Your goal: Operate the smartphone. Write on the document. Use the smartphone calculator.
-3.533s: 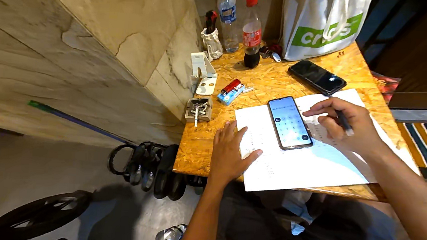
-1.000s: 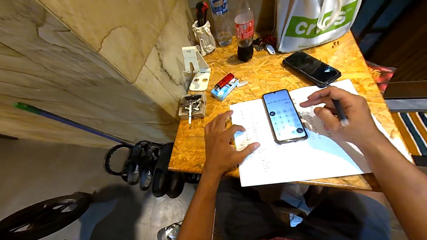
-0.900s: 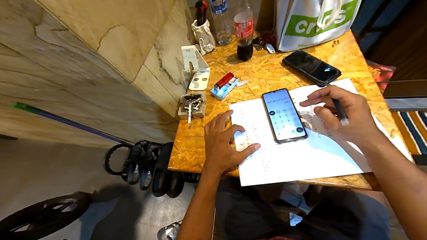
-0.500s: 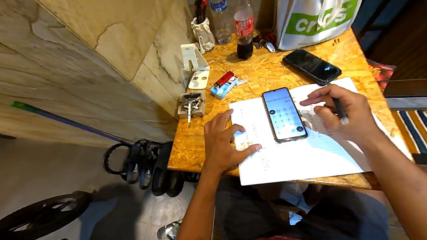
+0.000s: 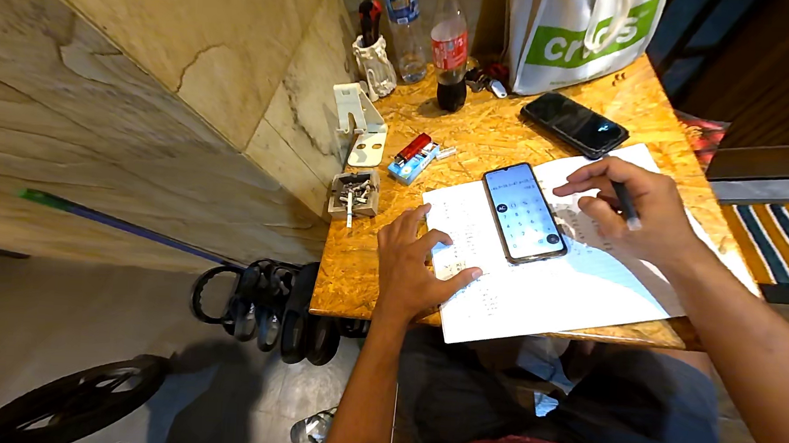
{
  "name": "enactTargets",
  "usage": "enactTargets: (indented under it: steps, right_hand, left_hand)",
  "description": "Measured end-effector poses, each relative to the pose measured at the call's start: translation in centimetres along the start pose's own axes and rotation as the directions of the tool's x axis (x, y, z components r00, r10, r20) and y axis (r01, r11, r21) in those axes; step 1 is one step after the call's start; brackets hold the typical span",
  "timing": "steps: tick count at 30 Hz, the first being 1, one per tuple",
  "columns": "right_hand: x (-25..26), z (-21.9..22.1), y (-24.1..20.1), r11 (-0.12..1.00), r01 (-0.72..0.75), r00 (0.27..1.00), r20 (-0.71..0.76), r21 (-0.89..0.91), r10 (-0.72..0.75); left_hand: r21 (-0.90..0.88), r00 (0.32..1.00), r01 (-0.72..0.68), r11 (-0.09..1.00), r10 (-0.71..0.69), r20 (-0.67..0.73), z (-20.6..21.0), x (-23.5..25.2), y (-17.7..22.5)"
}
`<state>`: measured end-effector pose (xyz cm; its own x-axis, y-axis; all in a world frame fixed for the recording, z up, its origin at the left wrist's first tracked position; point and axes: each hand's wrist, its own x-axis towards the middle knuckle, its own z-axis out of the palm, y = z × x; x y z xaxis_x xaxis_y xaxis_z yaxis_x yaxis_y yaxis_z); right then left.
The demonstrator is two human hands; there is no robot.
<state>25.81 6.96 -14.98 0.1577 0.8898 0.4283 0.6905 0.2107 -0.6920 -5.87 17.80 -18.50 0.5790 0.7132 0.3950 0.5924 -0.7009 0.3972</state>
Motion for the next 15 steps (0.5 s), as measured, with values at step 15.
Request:
enactTargets:
  steps: [15]
  right_hand:
    - [0.0,0.1,0.0,1.0,0.009,1.0,0.012,-0.024,-0.009]
  left_hand:
    - [-0.005,0.996,0.015,1.0,-0.015,0.086,-1.4,-3.7,1.2]
